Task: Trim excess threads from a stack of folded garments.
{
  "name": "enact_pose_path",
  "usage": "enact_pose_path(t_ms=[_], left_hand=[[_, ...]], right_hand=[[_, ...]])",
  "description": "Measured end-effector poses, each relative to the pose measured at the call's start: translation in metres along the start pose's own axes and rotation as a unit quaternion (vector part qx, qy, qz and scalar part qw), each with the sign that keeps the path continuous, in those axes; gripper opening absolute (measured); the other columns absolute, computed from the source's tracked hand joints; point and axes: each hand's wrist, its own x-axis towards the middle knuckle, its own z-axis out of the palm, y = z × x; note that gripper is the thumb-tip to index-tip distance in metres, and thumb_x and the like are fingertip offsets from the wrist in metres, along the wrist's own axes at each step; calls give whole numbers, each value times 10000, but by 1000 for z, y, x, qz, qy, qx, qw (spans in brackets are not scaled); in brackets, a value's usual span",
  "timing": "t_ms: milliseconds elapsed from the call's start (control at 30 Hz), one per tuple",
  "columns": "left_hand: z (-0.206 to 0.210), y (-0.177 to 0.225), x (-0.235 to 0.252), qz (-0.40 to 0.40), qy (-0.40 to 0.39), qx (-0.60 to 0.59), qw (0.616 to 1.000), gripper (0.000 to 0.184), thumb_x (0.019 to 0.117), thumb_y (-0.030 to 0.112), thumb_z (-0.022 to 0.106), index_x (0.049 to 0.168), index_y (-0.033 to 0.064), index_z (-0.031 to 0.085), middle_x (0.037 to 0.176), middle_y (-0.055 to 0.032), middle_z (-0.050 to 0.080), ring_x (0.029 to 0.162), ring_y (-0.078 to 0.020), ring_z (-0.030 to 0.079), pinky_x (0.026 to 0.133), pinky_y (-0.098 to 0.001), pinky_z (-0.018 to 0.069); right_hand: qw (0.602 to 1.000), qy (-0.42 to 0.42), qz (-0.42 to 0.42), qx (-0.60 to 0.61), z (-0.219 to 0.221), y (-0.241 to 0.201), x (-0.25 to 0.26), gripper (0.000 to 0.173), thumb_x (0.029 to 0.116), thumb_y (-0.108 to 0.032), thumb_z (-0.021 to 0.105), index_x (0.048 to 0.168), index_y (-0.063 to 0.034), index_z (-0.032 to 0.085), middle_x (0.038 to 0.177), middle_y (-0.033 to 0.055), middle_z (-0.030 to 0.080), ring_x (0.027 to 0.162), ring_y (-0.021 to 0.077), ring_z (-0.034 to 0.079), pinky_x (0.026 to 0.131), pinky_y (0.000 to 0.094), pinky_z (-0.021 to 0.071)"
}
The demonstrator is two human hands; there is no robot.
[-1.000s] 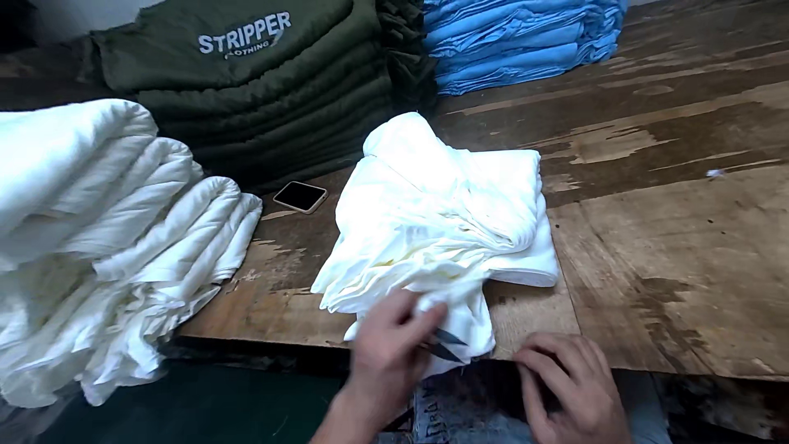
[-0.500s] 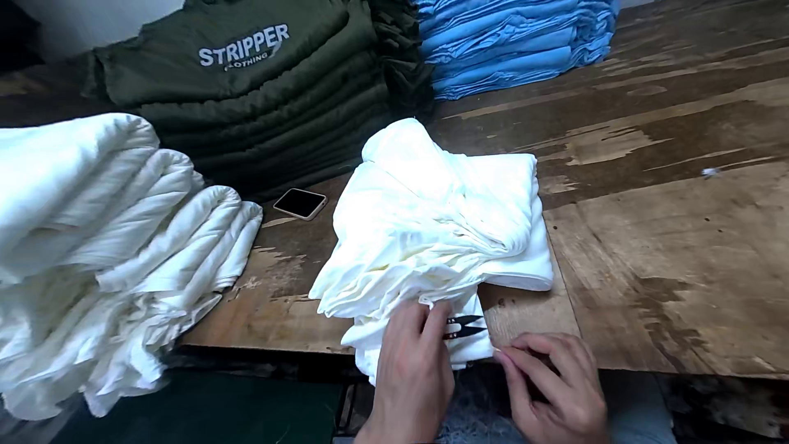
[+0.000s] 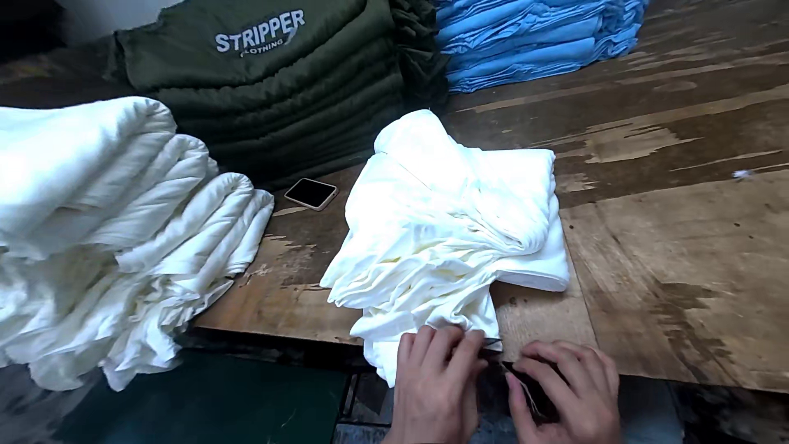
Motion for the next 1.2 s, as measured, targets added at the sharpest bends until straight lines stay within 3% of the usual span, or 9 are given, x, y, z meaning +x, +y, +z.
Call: enact_pose_path(t_ms=[133, 233, 333, 433, 533, 633, 833, 1000, 1200], left_hand=[[0, -14, -1, -1, -16, -82, 996, 191, 881, 171, 601, 982, 237, 749, 893, 37, 670, 833, -139, 621, 710, -346, 476], [-8, -15, 13, -31, -21, -144, 989, 239, 893, 106, 572, 976, 221, 764, 1020, 72, 742, 907, -101, 661, 790, -332, 528], [-10, -19, 29, -100, -35, -196, 975, 246, 882, 42, 554, 993, 147, 747, 907, 69, 719, 829, -49, 665, 748, -262, 575], [-9, -25, 42, -195, -59, -257, 945, 213, 932, 48, 572, 1021, 127, 748, 937, 50, 743, 830, -28, 696, 734, -225, 599], [-9, -24, 49, -236, -76, -292, 924, 192, 961, 77, 587, 1046, 136, 748, 943, 57, 750, 821, -36, 697, 724, -221, 593], [-14, -22, 43, -242, -96, -328, 908, 249, 935, 46, 620, 1137, 126, 743, 1037, 35, 757, 896, -71, 720, 778, -249, 619], [-16, -23, 17, -79, -16, -242, 967, 299, 895, 383, 791, 1125, 192, 779, 1057, 38, 732, 987, -108, 675, 854, -317, 577], [-10, -16, -1, 144, 108, -13, 984, 199, 989, 234, 642, 1181, 265, 683, 1072, 59, 672, 967, -143, 549, 938, -361, 360], [9, -15, 4, 191, 124, 37, 973, 214, 982, 164, 619, 1180, 166, 700, 1033, -12, 685, 884, -177, 541, 835, -349, 389]], right_hand=[[999, 13, 9, 45, 12, -5, 7, 439, 891, -526, 687, 1118, -152, 654, 1087, 59, 711, 1043, 195, 659, 965, 400, 488], [963, 62, 32, 261, 30, -16, 24, 236, 939, -262, 725, 1123, -121, 680, 1112, 69, 664, 1061, 118, 661, 901, 248, 586], [884, 73, 105, 449, 39, -26, 48, 131, 944, 18, 648, 1021, -25, 745, 1038, 80, 757, 958, 143, 738, 826, 287, 644], [849, 12, 193, 491, 37, -27, 66, 165, 994, -46, 605, 1141, 20, 642, 984, 72, 724, 894, 128, 710, 786, 266, 613], [912, -32, 102, 396, 36, -20, 57, 400, 902, -318, 793, 1209, -75, 710, 1123, 79, 644, 950, 97, 658, 762, 231, 602], [961, 51, -7, 272, 25, -8, 37, 151, 951, -129, 676, 1036, -169, 794, 990, 18, 729, 925, 85, 683, 814, 244, 586], [948, 32, 25, 316, -4, 5, 15, 101, 995, -122, 658, 1004, -143, 757, 969, -1, 711, 920, 68, 675, 818, 212, 581], [937, 24, 37, 346, -7, -1, 11, 80, 999, -130, 663, 1002, -133, 743, 984, 4, 708, 926, 65, 680, 811, 209, 587], [929, 32, 49, 366, 0, -9, 11, 68, 987, -127, 686, 1002, -113, 750, 983, 20, 713, 911, 68, 692, 789, 201, 599]])
